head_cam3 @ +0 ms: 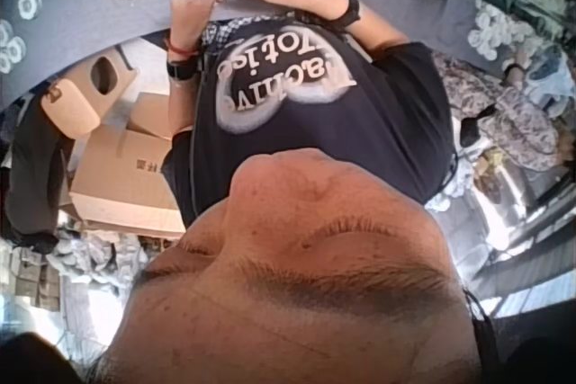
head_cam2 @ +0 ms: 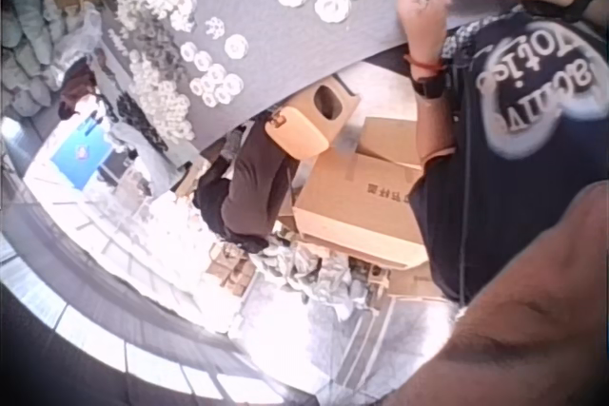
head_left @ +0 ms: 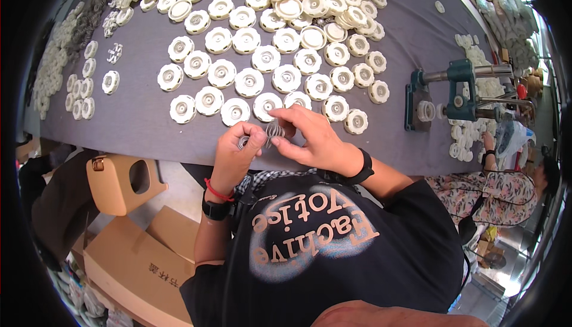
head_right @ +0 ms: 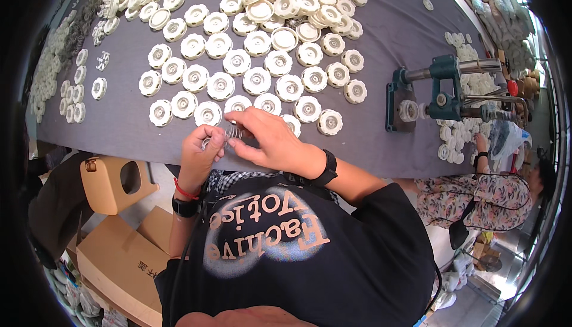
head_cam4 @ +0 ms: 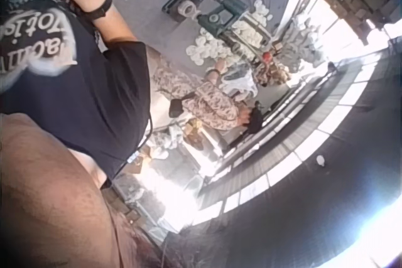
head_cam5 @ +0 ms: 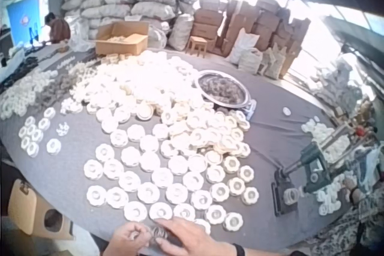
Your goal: Assembling small white plastic components with metal screws on a factory table.
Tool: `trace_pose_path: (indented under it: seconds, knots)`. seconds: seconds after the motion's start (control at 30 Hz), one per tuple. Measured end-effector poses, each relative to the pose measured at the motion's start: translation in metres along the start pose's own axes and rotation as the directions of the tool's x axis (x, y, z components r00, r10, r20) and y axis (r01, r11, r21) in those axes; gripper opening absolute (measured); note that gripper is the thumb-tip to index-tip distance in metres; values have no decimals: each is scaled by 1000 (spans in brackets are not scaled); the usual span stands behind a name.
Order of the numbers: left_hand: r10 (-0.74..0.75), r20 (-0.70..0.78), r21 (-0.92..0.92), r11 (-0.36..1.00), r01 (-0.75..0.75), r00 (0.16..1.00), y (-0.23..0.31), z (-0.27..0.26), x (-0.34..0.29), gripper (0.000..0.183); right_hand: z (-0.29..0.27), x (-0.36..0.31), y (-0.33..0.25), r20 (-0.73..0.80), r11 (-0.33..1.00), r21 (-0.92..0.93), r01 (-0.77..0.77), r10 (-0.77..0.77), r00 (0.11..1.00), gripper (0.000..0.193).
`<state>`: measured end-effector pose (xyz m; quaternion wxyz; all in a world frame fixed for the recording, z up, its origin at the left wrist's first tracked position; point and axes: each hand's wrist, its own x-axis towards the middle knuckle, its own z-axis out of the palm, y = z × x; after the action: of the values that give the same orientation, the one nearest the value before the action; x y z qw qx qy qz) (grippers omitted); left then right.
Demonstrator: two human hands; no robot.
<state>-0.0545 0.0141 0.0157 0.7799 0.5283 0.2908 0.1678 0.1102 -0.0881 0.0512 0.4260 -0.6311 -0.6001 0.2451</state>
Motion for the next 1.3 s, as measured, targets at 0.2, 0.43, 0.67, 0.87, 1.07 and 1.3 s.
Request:
trace_pose_path:
  seconds: [0.2, 0.43, 0.67, 0.87, 1.07, 1.3]
  knots:
    - [-144, -22, -33, 989, 143, 989, -4, -13, -4, 23, -27, 12, 12, -24, 994, -35, -105, 104, 994, 23]
    - [-76, -82, -14, 997, 75, 994, -6, -25, -3, 20, -71, 144, 47, 139, 944, -325, 66, -21, 990, 17]
    - [7, -210, -103, 994, -29, 978, -4, -45, 3, 18, -4, 225, 110, 247, 825, -529, 197, -72, 966, 18]
    - [-5, -318, -344, 932, -110, 948, 4, -58, 23, 17, 40, 232, 118, 415, 699, -617, 361, -101, 904, 12]
    - [9, -281, -452, 881, -141, 960, 6, -59, 39, 17, 26, 206, 49, 452, 936, -321, 143, 18, 892, 18]
    - [2, -192, -552, 827, -110, 981, -10, -52, 49, 19, 7, 167, 22, 710, 978, 8, -207, 140, 690, 18]
